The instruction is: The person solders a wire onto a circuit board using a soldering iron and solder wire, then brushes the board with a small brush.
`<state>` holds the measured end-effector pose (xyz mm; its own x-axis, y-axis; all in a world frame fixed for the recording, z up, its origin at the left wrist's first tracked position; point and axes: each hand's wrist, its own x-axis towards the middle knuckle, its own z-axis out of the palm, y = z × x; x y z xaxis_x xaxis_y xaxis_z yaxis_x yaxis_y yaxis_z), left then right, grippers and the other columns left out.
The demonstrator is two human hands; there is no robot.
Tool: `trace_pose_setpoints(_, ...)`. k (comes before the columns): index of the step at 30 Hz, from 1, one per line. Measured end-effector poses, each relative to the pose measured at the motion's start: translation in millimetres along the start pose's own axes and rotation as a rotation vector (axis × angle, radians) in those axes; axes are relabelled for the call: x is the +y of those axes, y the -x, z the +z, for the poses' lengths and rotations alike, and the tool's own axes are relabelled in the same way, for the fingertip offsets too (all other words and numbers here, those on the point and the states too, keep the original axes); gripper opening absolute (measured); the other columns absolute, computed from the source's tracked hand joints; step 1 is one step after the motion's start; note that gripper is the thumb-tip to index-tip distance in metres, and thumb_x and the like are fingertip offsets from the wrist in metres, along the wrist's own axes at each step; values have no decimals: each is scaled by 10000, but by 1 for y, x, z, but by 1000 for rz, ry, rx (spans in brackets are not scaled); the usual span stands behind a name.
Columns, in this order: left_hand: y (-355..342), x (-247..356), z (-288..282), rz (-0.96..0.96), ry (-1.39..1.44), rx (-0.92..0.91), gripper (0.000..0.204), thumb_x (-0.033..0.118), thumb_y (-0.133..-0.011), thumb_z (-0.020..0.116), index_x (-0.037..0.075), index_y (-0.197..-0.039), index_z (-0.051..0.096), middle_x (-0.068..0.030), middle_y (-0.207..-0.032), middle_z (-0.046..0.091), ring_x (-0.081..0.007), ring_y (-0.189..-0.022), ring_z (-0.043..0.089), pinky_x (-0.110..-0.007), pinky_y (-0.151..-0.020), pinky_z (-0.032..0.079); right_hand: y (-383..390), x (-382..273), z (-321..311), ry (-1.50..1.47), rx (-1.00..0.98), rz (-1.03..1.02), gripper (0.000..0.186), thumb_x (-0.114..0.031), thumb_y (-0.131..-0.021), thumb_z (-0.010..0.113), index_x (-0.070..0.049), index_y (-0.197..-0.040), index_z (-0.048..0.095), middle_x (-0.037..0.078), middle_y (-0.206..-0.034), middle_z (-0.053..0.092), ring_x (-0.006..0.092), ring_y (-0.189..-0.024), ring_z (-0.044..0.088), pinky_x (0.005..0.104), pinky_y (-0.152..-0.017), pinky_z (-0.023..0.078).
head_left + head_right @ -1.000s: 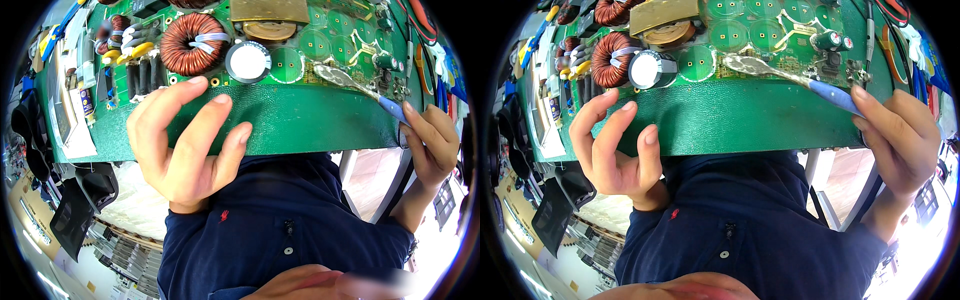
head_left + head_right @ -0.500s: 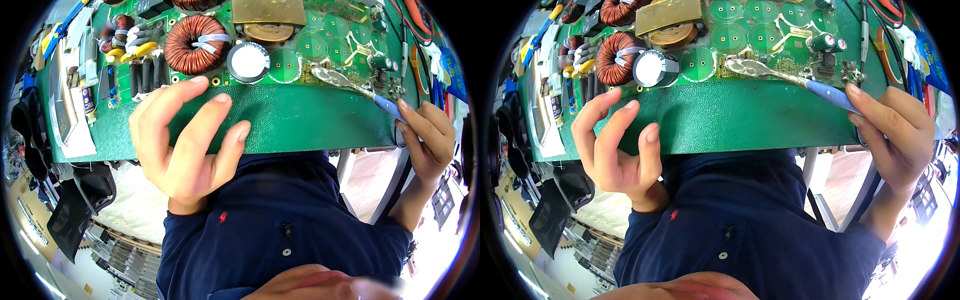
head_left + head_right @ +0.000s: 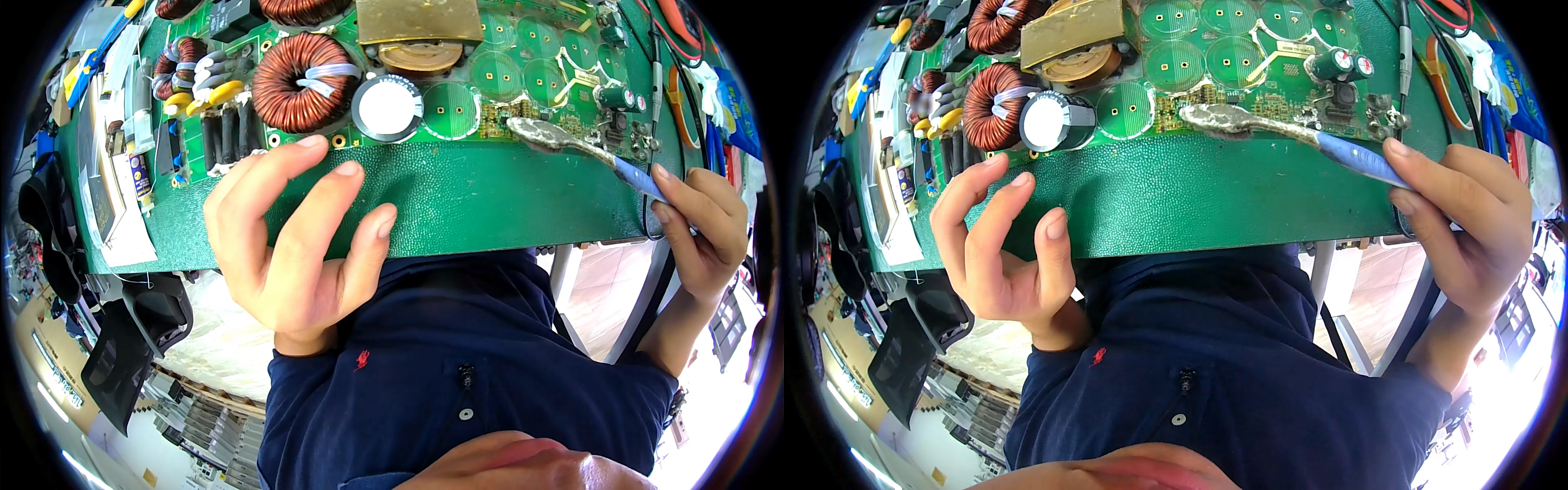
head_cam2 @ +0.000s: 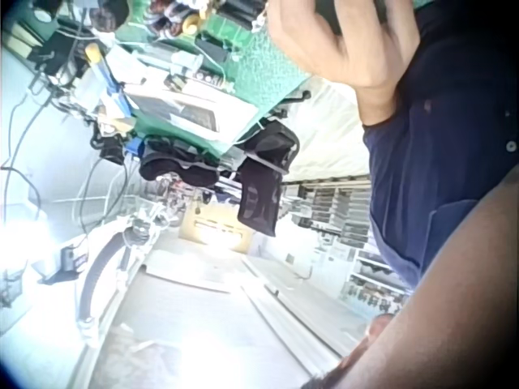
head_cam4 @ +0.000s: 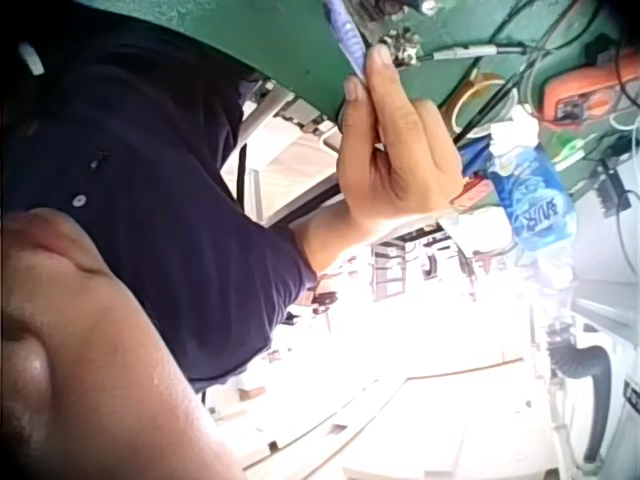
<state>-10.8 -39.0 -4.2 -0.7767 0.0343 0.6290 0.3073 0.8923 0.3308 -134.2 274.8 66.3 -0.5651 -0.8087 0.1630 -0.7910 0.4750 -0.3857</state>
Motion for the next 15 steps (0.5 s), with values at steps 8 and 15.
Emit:
trace_pose_setpoints(8, 2, -1, 2, -2, 15, 24, 275, 139, -701, 734, -19, -915, 665, -194, -970, 634, -302, -882, 608, -363, -775, 490, -2, -4, 2, 102, 2, 4, 403, 20, -655, 724, 0, -1057, 693, 47, -622, 444, 149, -538, 401, 289, -481, 274)
trace_pose_setpoints(15, 0, 0, 1, 3, 10, 25, 270, 132, -689, 740, -14, -905, 671, -194, -980, 635, -301, -887, 608, -358, -776, 489, -2, -7, 5, 82, 36, 12, 416, 24, -641, 730, -2, -1054, 695, 44, -620, 427, 153, -539, 399, 295, -487, 279)
